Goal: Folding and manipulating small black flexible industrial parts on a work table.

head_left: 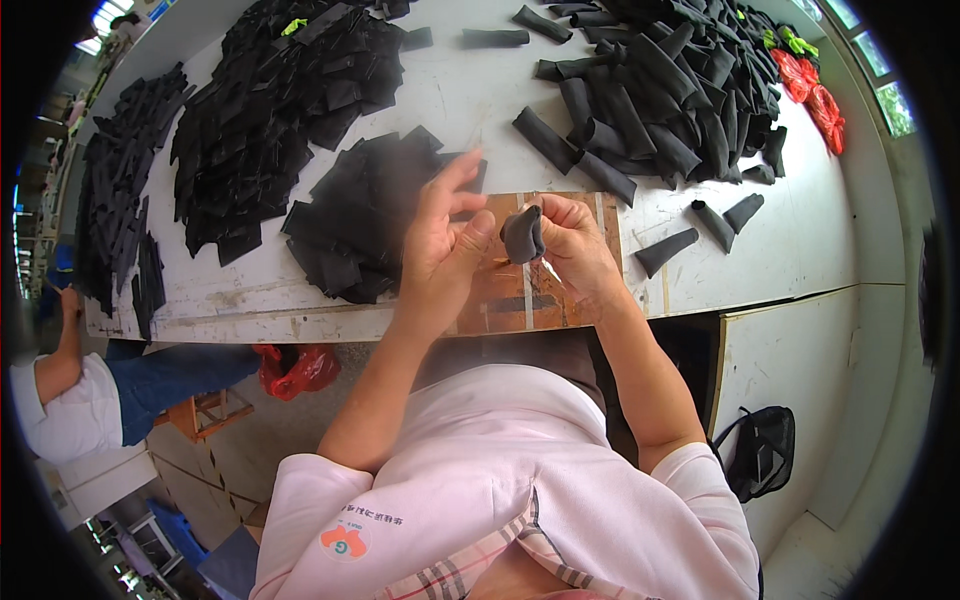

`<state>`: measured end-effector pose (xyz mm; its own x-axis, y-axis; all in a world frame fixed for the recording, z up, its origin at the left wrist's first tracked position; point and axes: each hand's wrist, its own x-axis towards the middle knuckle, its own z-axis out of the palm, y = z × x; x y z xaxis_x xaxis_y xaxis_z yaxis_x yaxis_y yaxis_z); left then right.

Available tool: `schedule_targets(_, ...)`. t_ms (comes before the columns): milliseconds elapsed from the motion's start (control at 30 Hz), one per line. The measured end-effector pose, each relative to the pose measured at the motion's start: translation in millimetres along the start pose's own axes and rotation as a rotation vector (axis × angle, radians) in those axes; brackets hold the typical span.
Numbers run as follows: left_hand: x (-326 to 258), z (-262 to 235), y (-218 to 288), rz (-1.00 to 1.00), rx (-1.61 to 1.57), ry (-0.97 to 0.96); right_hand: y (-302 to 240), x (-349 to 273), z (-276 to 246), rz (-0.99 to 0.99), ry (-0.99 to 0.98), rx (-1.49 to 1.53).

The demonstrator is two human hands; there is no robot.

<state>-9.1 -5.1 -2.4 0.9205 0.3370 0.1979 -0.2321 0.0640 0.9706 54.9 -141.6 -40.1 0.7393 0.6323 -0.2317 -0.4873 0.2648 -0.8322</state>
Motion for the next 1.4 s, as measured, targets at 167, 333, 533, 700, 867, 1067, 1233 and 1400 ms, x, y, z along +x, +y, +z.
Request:
schedule_targets(167, 11, -6, 14, 0.305, 0.194, -0.318, -27, -18, 22, -0.531, 0.16, -0.6)
schedule_targets(333, -7, 3, 24, 0.187, -0.316, 0.088, -63, -30, 48, -0.796, 0.005, -1.641)
schedule_targets(533, -9, -1, -4, -0.125, -0.459, -0.144, -18, -22, 9, -0.65, 0.016, -1.41)
schedule_targets(700, 12, 18, 37, 0.09, -0.418, -0.45, -33, -29, 18, -0.782, 0.009, -0.941)
schedule_targets(867, 7, 22, 33, 0.142, 0.008, -0.332, -20, -24, 13, -0.711, -0.013, -0.769)
schedule_targets(1067, 9, 13, 4, 0.053, 0.323, -0.286, 12, -14, -9, -0.562, -0.035, -0.945)
schedule_targets(1233, -2, 29, 22, 0.016, -0.1, -0.145, 6, -17, -5, -0.559, 0.008, -0.973)
schedule_targets(1400, 4, 13, 22, -0.001, -0.332, -0.247, -25, -21, 5, -0.459, -0.051, -1.166)
